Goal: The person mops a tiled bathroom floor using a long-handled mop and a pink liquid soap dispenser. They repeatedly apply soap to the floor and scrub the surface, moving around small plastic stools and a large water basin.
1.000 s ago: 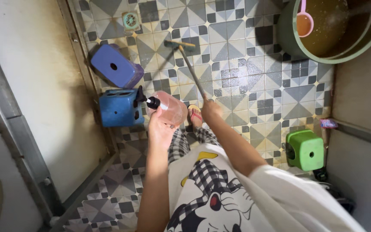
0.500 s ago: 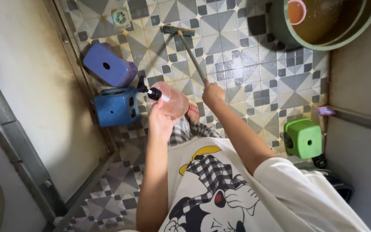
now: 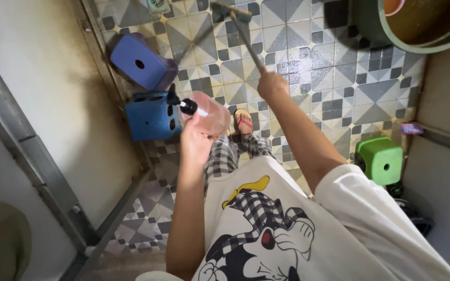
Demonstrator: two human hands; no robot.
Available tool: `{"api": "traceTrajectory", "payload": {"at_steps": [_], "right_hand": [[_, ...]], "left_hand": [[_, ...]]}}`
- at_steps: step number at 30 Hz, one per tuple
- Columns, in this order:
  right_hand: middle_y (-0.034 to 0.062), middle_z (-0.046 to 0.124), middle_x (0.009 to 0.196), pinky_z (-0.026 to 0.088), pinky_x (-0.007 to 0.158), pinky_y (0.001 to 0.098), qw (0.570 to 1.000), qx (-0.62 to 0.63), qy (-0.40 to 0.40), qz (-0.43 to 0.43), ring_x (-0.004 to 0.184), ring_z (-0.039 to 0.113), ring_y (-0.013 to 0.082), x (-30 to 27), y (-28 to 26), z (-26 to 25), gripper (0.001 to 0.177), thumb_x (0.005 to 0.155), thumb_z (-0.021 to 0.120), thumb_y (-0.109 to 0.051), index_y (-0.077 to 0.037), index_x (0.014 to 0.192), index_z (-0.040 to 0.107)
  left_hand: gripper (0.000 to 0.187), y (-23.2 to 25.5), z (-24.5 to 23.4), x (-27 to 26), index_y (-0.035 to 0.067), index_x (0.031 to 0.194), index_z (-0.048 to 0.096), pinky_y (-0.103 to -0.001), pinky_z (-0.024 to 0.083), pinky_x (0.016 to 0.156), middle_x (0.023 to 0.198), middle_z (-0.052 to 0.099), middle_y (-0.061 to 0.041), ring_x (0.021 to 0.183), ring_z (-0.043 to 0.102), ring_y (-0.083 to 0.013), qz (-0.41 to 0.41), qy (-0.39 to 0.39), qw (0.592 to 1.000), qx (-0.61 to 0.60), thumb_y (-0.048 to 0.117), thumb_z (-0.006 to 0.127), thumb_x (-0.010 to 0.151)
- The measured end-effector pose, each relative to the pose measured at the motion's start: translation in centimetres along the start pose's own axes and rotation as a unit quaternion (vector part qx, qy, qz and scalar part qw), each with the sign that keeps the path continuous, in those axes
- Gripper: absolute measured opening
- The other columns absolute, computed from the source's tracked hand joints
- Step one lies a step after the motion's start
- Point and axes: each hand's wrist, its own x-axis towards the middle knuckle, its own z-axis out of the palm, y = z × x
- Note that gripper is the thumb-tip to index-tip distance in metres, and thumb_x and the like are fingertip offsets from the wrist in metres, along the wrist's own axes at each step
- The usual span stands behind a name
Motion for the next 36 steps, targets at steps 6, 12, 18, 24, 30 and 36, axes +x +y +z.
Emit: {"api": "traceTrajectory", "payload": {"at_steps": [6, 12, 18, 24, 30, 36], "right_hand": [[0.0208, 0.068, 0.125, 0.059, 0.087, 0.0505, 0.998, -0.018, -0.058, -0.007, 0.110, 0.070, 0.0374, -11.0, 2.0, 3.4, 0.061, 0.102, 0.045, -0.019, -0.019, 0.161, 0.030], [0.0216, 0.068, 0.126, 0.058, 0.090, 0.0487, 0.999, 0.001, -0.048, 0.012, 0.112, 0.070, 0.0381, -9.3, 0.8, 1.6, 0.060, 0.106, 0.043, -0.022, -0.021, 0.164, 0.028], [0.0202, 0.067, 0.131, 0.058, 0.094, 0.0474, 0.999, 0.025, -0.026, 0.020, 0.119, 0.068, 0.0373, -4.9, -1.2, 2.7, 0.050, 0.105, 0.043, -0.020, -0.015, 0.155, 0.045], [0.0232, 0.069, 0.127, 0.055, 0.096, 0.0503, 0.997, 0.048, -0.053, 0.019, 0.117, 0.068, 0.0396, -16.8, 1.7, 10.9, 0.057, 0.100, 0.046, -0.020, -0.013, 0.157, 0.041], [0.0230, 0.068, 0.125, 0.056, 0.093, 0.0507, 0.997, 0.054, -0.022, 0.052, 0.114, 0.068, 0.0403, -19.8, -1.3, 15.5, 0.059, 0.101, 0.045, -0.022, -0.016, 0.159, 0.035], [0.0237, 0.069, 0.125, 0.056, 0.095, 0.0507, 0.992, 0.104, -0.011, 0.074, 0.116, 0.067, 0.0402, -20.5, -5.3, 19.9, 0.054, 0.107, 0.042, -0.034, -0.013, 0.157, 0.039]], "left_hand": [[0.063, 0.7, 0.4, -1.9, 0.010, 0.141, 0.051, -0.057, 0.041, 0.108, 0.139, 0.059, -0.013, 0.131, 0.054, -0.0328, 0.036, -0.035, 0.998, -0.024, 0.042, 0.070, 0.090], [0.067, -0.6, -0.9, -2.4, 0.011, 0.142, 0.051, -0.056, 0.038, 0.109, 0.142, 0.058, -0.011, 0.133, 0.051, -0.0313, 0.033, -0.002, 0.999, -0.028, 0.046, 0.069, 0.088], [0.063, -1.0, -3.1, -3.4, 0.013, 0.139, 0.050, -0.055, 0.040, 0.103, 0.140, 0.058, -0.010, 0.129, 0.053, -0.0318, 0.015, 0.009, 1.000, -0.001, 0.044, 0.069, 0.087], [0.060, -0.4, -6.5, -4.6, 0.011, 0.138, 0.055, -0.051, 0.045, 0.102, 0.140, 0.061, -0.013, 0.130, 0.057, -0.0317, -0.018, -0.032, 0.999, 0.021, 0.042, 0.070, 0.088], [0.058, 0.0, -11.7, -7.5, 0.013, 0.135, 0.054, -0.050, 0.047, 0.101, 0.137, 0.061, -0.010, 0.128, 0.057, -0.0297, -0.024, -0.048, 0.997, 0.063, 0.039, 0.072, 0.087], [0.056, -0.6, -18.2, -10.2, 0.012, 0.135, 0.054, -0.053, 0.044, 0.104, 0.136, 0.061, -0.011, 0.129, 0.056, -0.0314, -0.039, -0.067, 0.992, 0.099, 0.035, 0.075, 0.088]]}}
